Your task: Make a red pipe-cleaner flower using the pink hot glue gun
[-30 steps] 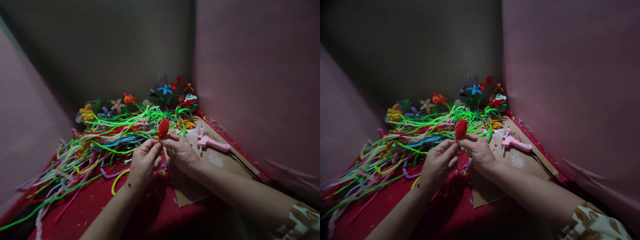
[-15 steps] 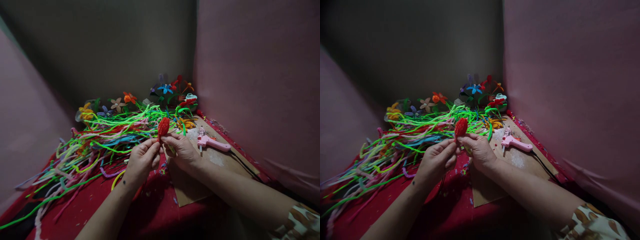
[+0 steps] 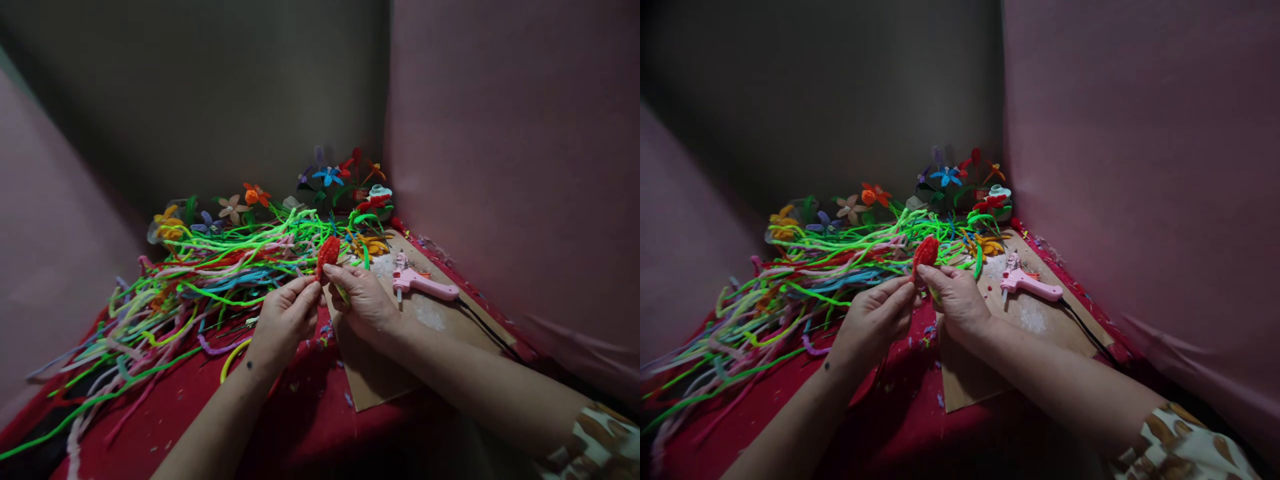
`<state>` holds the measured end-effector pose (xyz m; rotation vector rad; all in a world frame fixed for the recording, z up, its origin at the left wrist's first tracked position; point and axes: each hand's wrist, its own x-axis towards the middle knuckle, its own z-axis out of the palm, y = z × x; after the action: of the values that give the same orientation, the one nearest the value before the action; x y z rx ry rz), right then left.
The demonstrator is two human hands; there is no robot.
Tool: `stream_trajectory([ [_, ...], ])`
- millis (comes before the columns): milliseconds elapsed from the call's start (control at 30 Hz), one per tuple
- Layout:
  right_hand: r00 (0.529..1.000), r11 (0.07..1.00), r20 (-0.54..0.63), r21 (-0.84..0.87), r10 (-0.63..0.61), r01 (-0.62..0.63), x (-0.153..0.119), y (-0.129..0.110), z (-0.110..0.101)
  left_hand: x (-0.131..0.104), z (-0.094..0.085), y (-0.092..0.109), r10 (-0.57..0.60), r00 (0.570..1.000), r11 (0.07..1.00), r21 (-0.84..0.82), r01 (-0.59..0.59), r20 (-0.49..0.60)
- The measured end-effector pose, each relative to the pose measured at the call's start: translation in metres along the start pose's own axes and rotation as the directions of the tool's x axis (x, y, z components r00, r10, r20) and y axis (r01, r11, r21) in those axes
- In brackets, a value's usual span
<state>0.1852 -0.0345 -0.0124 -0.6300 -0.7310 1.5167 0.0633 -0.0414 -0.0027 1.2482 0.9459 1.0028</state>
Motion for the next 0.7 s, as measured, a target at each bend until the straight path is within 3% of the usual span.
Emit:
stream_trajectory([
  [233, 0.999, 0.999, -0.031, 0.029, -0.025, 0.026, 0.0013, 0.0045, -0.0008, -0.0002, 0.0083, 0.0032, -0.057, 0.997, 0.991, -0.124, 0.05, -0.051],
  [700, 0.993, 0.994, -0.071, -0.062, -0.093, 0.089, 0.0002, 0.0076, -0.0019, -0.0029, 0.0109, 0.0014, -0.048, 0.997, 0.99, -0.135, 0.039, -0.064],
])
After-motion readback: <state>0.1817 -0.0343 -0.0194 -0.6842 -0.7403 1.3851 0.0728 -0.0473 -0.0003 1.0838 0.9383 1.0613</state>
